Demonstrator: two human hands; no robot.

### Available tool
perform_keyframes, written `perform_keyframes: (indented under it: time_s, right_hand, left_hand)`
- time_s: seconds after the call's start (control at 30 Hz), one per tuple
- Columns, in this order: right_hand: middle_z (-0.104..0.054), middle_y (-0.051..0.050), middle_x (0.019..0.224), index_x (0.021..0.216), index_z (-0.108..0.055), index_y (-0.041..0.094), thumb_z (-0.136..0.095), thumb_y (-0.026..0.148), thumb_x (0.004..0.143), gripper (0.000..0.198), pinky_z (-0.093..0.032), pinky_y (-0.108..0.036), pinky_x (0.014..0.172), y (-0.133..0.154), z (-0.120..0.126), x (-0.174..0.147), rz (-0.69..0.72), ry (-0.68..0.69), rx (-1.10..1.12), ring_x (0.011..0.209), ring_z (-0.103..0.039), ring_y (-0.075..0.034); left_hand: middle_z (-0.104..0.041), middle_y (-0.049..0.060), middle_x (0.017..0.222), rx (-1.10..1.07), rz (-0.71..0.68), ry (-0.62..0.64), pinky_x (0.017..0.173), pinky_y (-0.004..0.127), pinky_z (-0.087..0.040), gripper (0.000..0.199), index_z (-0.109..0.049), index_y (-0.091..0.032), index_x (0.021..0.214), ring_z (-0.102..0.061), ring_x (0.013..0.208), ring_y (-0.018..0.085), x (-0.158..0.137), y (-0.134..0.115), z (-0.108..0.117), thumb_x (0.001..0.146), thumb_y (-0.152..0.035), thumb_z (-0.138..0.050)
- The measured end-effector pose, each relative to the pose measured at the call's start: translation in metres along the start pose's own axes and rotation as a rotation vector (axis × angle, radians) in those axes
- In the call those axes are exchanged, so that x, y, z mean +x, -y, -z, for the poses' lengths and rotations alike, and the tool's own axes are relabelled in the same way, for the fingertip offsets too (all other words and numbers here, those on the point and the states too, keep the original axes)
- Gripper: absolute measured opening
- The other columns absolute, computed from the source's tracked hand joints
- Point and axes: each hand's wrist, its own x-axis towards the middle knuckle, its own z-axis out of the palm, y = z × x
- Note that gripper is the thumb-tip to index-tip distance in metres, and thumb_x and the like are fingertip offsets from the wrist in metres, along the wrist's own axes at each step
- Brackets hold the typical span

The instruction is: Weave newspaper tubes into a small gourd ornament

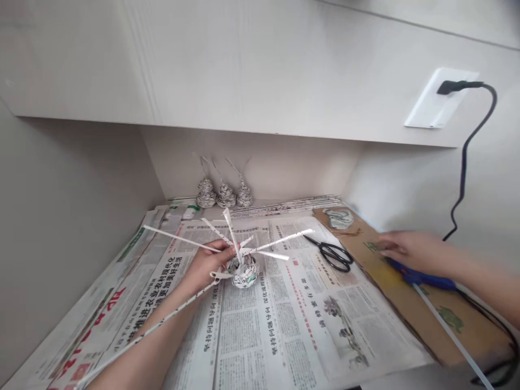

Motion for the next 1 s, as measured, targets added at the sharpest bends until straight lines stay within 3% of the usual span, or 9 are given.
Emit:
perform_keyframes:
  time_s: [0.07,0.2,0.37,0.43,0.5,0.67,0.83,1.0]
  right_hand:
    - [-0.073,-0.008,0.091,0.091,-0.072,0.025,-0.051,0.032,0.083,0.024,-0.048,-0.036,0.071,0.05,-0.006,0.039,0.146,0.147,0.026,0.08,-0.067,-0.025]
    - [-0.072,-0.007,0.09,0.087,-0.072,0.02,-0.054,0.023,0.082,0.02,-0.045,-0.032,0.079,0.133,-0.05,0.122,0.265,0.131,0.015,0.086,-0.063,-0.023]
    - [-0.07,-0.007,0.103,0.1,-0.07,0.019,-0.049,0.019,0.086,0.025,-0.04,-0.027,0.086,0.183,-0.112,0.213,0.215,0.038,0.055,0.098,-0.059,-0.02]
    - [-0.068,-0.01,0.106,0.104,-0.069,0.017,-0.046,0.02,0.088,0.027,-0.038,-0.03,0.088,0.192,-0.128,0.24,0.145,-0.016,0.046,0.103,-0.055,-0.023]
    - [-0.064,-0.015,0.112,0.109,-0.066,0.015,-0.043,0.02,0.09,0.03,-0.037,-0.035,0.088,0.197,-0.14,0.261,0.08,-0.057,0.032,0.108,-0.051,-0.026]
    - [-0.068,-0.012,0.101,0.093,-0.069,0.018,-0.055,0.025,0.084,0.018,-0.036,-0.039,0.084,0.195,-0.157,0.291,0.014,-0.009,0.026,0.104,-0.052,-0.031]
    - [-0.069,-0.007,0.097,0.096,-0.068,0.024,-0.057,0.022,0.082,0.017,-0.035,-0.037,0.083,0.189,-0.162,0.302,0.066,0.035,0.059,0.099,-0.054,-0.026]
    - [-0.069,-0.007,0.093,0.084,-0.069,0.021,-0.061,0.019,0.078,0.01,-0.036,-0.033,0.079,0.186,-0.16,0.298,0.176,-0.047,0.087,0.095,-0.055,-0.025]
  left_hand:
    - [-0.066,0.003,0.062,0.047,-0.031,-0.028,0.05,0.024,-0.038,0.034,-0.072,-0.014,0.081,-0.057,0.054,0.015,0.002,-0.001,0.006,0.063,-0.041,-0.077]
    - [-0.07,0.006,0.074,0.093,-0.102,-0.091,0.057,0.025,-0.042,0.034,-0.073,-0.013,0.083,-0.06,0.063,0.017,0.006,-0.004,0.016,0.063,-0.042,-0.076]
    - [-0.067,0.004,0.065,0.173,-0.095,-0.058,0.051,0.024,-0.038,0.029,-0.073,-0.013,0.081,-0.055,0.054,0.014,0.004,-0.009,0.018,0.066,-0.038,-0.075]
    - [-0.07,0.006,0.076,0.142,-0.106,-0.014,0.058,0.024,-0.042,0.027,-0.072,-0.014,0.083,-0.059,0.064,0.016,0.003,-0.011,0.015,0.069,-0.037,-0.073]
    - [-0.069,0.005,0.073,0.133,-0.085,-0.009,0.06,0.024,-0.043,0.025,-0.072,-0.014,0.079,-0.059,0.065,0.016,0.003,-0.012,0.014,0.069,-0.037,-0.073]
    - [-0.069,0.004,0.071,0.117,-0.053,-0.043,0.06,0.023,-0.042,0.023,-0.072,-0.014,0.076,-0.058,0.065,0.015,0.007,-0.013,0.015,0.068,-0.036,-0.074]
    - [-0.067,0.003,0.067,0.118,-0.021,-0.064,0.053,0.022,-0.039,0.024,-0.071,-0.014,0.076,-0.055,0.057,0.013,0.009,-0.011,0.016,0.068,-0.036,-0.074]
    - [-0.067,0.003,0.067,0.116,-0.039,-0.062,0.053,0.022,-0.039,0.024,-0.072,-0.014,0.078,-0.053,0.055,0.012,0.011,-0.008,0.019,0.07,-0.036,-0.072]
